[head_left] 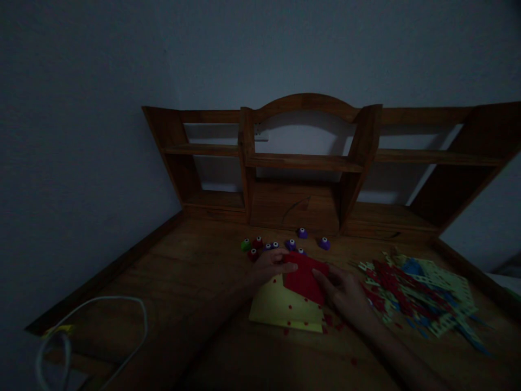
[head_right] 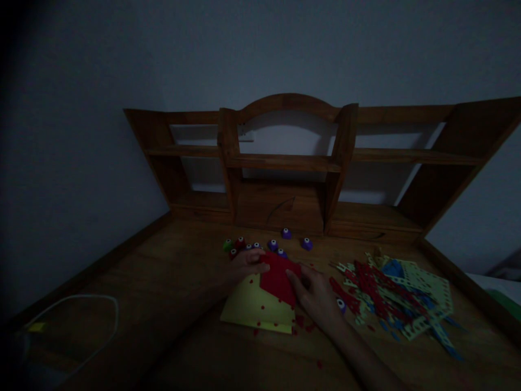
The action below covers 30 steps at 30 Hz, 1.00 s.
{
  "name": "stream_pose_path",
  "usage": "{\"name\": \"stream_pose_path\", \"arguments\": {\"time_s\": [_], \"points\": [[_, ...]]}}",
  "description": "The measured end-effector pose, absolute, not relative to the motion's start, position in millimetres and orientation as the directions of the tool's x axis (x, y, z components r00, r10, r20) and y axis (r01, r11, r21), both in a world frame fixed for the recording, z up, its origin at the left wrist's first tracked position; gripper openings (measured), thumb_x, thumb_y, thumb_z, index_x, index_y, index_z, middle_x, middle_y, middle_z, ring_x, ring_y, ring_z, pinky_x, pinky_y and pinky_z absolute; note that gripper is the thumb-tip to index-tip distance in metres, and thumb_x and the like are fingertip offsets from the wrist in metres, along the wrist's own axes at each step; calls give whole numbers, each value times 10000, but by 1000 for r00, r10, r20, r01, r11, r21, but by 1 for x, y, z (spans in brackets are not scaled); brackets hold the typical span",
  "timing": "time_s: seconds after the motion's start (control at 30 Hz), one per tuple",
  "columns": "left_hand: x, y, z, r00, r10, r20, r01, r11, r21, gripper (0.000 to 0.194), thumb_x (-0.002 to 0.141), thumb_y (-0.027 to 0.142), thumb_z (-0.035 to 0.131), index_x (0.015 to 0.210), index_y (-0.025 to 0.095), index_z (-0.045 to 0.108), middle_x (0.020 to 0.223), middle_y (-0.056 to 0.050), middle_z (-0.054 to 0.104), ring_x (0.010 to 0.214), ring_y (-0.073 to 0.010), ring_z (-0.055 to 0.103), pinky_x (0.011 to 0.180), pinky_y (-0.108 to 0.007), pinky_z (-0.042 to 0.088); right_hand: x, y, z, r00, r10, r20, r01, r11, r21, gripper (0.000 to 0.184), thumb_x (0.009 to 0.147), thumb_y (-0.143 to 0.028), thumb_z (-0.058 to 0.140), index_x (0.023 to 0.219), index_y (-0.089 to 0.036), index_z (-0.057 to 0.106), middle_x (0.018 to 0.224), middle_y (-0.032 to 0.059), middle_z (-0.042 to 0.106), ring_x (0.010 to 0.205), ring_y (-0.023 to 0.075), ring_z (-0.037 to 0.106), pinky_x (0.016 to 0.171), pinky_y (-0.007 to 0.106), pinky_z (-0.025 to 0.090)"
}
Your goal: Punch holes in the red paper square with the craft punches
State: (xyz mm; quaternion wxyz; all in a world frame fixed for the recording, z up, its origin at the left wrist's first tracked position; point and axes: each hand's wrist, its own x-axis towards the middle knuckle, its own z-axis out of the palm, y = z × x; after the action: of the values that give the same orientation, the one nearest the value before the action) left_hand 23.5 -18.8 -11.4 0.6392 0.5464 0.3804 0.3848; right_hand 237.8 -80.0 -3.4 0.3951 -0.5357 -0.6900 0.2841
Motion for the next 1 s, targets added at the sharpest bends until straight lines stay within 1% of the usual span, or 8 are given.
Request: {"name": "stream_pose_path", "arguments": {"time_s": [0.17, 0.27, 0.37, 0.57, 0.7, 0.8, 0.87, 1.0], "points": [[25, -18, -9, 390, 916, -94, -47, 122, 991, 521, 567, 323, 825, 1004, 138, 610, 912, -76, 684, 782, -198, 643, 717, -303, 469, 237, -81, -2, -111, 963, 244, 536, 265, -802, 365, 890, -503, 454, 769, -193, 604, 691, 25, 660, 629, 192, 605, 529, 259, 430], [25, -19, -7, 408, 910, -78, -75, 118, 990, 507, 568, 327, 825, 987, 133, 616, 897, -77, 688, 755, -191, 644, 711, -300, 469, 236, -81, -3, -119, 964, 237, 518, 264, -813, 375, 886, -513, 453, 802, -188, 619, 708, 36, 674, 650, 205, 619, 533, 265, 439], [26, -21, -3, 425, 903, -62, -71, 101, 992, 489, 580, 338, 818, 982, 132, 630, 879, -83, 692, 763, -201, 647, 714, -307, 472, 236, -80, -5, -118, 964, 240, 521, 266, -811, 373, 878, -509, 466, 805, -182, 630, 718, 43, 682, 640, 208, 622, 527, 269, 441], [27, -19, -8, 354, 933, -59, -17, 70, 997, 518, 554, 344, 829, 987, 132, 641, 866, -89, 692, 788, -215, 648, 719, -318, 472, 235, -80, -7, -114, 964, 240, 566, 262, -782, 375, 865, -514, 474, 784, -186, 635, 650, 29, 663, 577, 203, 602, 512, 274, 435], [26, -16, -16, 344, 936, -76, -11, 85, 996, 496, 578, 377, 815, 977, 137, 645, 885, -84, 691, 757, -198, 641, 697, -302, 469, 234, -81, -5, -99, 960, 262, 552, 272, -788, 382, 845, -534, 495, 751, -194, 641, 629, 34, 660, 581, 215, 604, 529, 287, 451], [25, -14, -17, 353, 932, -82, -45, 104, 994, 530, 594, 391, 805, 1032, 146, 634, 907, -74, 684, 753, -187, 637, 687, -287, 463, 233, -81, -3, -102, 964, 246, 531, 262, -806, 371, 842, -529, 506, 791, -193, 653, 685, 44, 683, 619, 226, 620, 546, 295, 462], [24, -14, -15, 386, 920, -65, -60, 95, 994, 534, 608, 385, 797, 1053, 143, 628, 905, -73, 678, 740, -174, 631, 681, -275, 454, 233, -80, -2, -111, 966, 235, 517, 258, -816, 360, 851, -515, 503, 825, -190, 655, 744, 48, 697, 658, 229, 631, 571, 299, 471], [23, -15, -7, 408, 913, 0, -62, 28, 998, 450, 660, 396, 757, 1004, 128, 646, 853, -65, 666, 679, -141, 597, 638, -248, 429, 235, -78, -3, -118, 967, 227, 504, 255, -825, 375, 862, -510, 491, 790, -179, 653, 738, 53, 692, 671, 228, 628, 584, 304, 478]]}}
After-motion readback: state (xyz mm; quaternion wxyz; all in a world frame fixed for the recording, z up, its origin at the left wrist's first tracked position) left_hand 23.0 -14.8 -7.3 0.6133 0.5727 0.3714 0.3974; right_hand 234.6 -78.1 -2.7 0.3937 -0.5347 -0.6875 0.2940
